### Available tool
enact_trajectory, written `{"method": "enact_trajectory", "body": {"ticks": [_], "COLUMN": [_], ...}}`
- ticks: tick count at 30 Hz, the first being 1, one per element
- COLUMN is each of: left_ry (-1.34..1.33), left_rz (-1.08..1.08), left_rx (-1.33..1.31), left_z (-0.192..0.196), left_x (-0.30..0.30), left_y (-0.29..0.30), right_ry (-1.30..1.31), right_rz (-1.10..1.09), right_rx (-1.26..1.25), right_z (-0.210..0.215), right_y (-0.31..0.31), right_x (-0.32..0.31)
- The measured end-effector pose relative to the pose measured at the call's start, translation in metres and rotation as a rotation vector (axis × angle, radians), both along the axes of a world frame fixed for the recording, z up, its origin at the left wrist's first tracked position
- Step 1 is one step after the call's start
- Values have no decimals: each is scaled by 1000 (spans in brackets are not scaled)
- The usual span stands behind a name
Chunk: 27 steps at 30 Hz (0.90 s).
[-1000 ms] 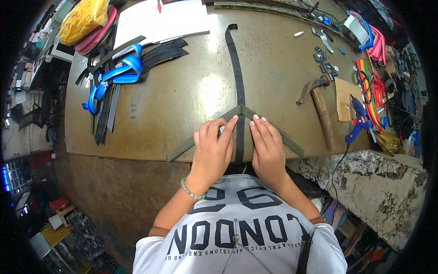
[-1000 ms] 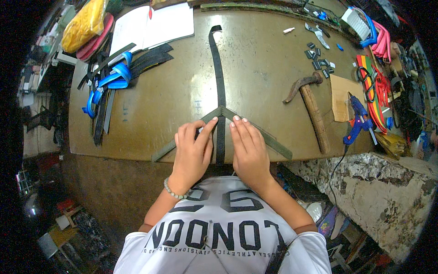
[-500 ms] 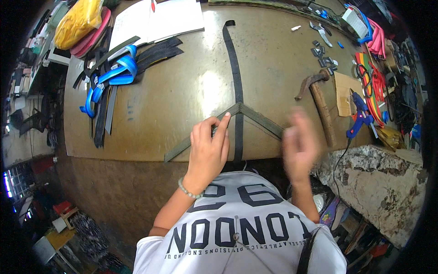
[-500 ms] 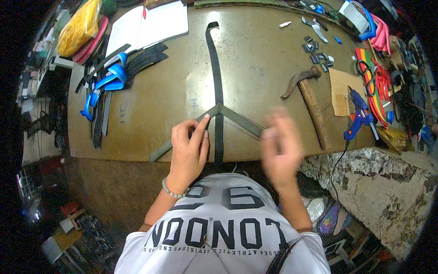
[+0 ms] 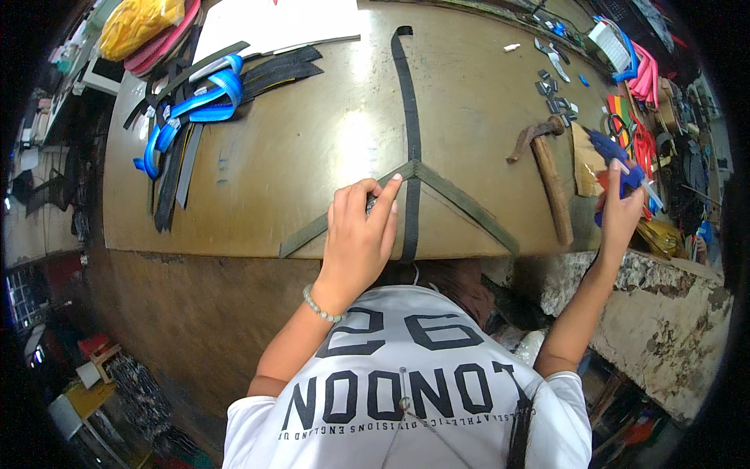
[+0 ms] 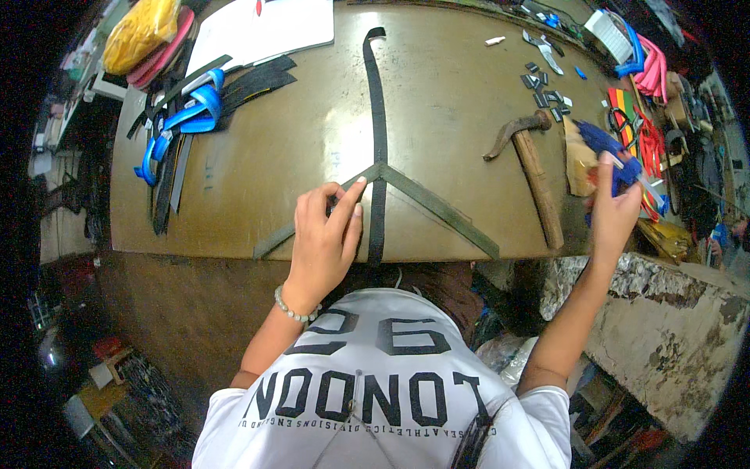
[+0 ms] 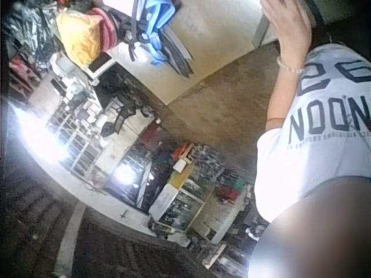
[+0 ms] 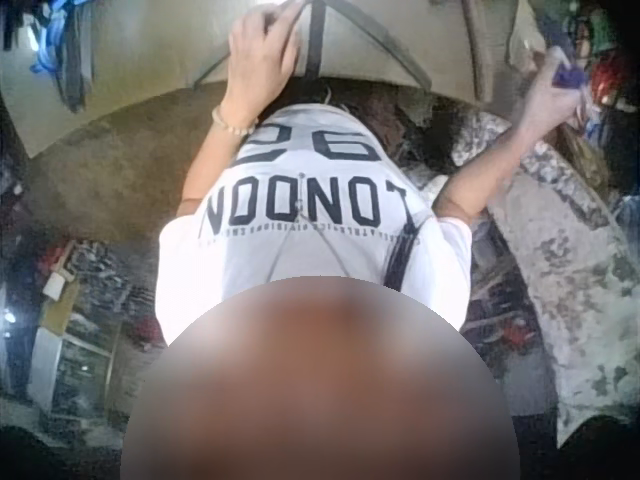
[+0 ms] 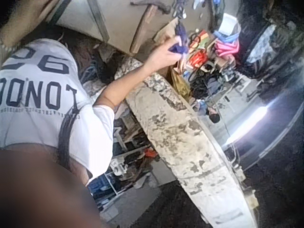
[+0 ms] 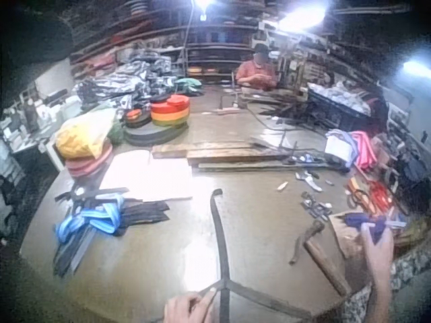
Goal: The person assembles a strap by attaching a metal buckle to a black strap using a hot glue gun, then applies labels to several red-yellow-green striped fabric pieces. The person uses a hammer to tap the buckle into place and handles multiple fabric pieces one at a time.
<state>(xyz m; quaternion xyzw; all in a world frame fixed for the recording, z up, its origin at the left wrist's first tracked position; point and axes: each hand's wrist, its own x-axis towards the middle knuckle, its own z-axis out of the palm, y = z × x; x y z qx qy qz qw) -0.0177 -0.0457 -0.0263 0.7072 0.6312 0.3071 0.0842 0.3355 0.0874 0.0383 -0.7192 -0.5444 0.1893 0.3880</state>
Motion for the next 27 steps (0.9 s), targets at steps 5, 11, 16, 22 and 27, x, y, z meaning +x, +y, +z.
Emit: {"method": "enact_trajectory", "body": {"ticks": [5, 11, 16, 22, 27], "left_ry": [-64, -76, -58, -44, -40], "left_rz": [33, 56, 34, 23, 24], "left_rx": [-22, -10, 8, 19, 18], "left_z": [1, 1, 0, 0, -1], "left_x": [3, 4, 3, 2, 1], "left_y": [1, 1, 3, 2, 2], "right_ry": [174, 7, -58, -64, -111], "right_rz": [626, 765, 843, 861, 912], "right_rx": [-211, -274, -157, -195, -156], "right_z": [16, 8, 8, 8, 6], "right_y": [-30, -20, -17, -18, -33], "right_x": [-98, -130, -139, -141, -136]}}
